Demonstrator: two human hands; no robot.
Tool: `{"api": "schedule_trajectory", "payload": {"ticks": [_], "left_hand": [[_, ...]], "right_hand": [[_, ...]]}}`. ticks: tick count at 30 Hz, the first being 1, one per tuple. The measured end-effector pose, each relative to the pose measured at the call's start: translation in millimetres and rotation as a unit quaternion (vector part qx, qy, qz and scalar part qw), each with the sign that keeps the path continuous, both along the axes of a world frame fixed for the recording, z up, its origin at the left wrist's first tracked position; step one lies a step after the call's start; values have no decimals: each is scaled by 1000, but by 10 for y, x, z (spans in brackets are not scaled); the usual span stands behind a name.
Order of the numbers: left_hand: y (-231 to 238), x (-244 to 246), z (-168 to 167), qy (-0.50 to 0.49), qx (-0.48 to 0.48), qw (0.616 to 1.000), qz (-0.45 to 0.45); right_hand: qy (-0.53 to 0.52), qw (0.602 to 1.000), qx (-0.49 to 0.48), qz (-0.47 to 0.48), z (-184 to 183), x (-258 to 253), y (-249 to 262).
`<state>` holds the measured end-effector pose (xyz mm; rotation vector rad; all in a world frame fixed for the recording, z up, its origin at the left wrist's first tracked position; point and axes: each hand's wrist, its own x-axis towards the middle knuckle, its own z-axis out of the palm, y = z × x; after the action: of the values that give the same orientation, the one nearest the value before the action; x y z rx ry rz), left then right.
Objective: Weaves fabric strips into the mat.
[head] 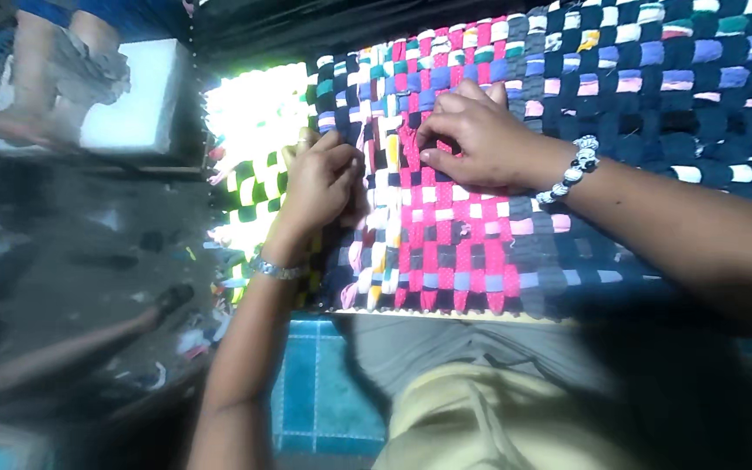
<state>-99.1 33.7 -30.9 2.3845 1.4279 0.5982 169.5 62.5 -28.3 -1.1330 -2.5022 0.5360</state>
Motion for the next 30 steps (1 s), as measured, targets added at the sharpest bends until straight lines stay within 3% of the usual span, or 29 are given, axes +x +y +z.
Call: {"api": "schedule_trajectory", "payload": {"ticks": [5,8,13,24,27,30], "left_hand": [[-38,64,-23,-22,56,998,11],[-74,148,-103,23,101,995,12],[-20,218,-28,43,48,998,25],[141,129,-48,-1,12,998,-60],[145,84,19,-64,-15,996,-63],[102,42,102,-121,-6,990,-66]], "right_hand": [[0,1000,-10,2,13,0,28],[-34,999,-42,-6,75,-51,36],[-45,998,-54,-2,116,-54,31],[4,994,-96,57,143,68,74],[73,986,-141,48,403,216,140],[104,982,-154,-20,760,454,162]]}}
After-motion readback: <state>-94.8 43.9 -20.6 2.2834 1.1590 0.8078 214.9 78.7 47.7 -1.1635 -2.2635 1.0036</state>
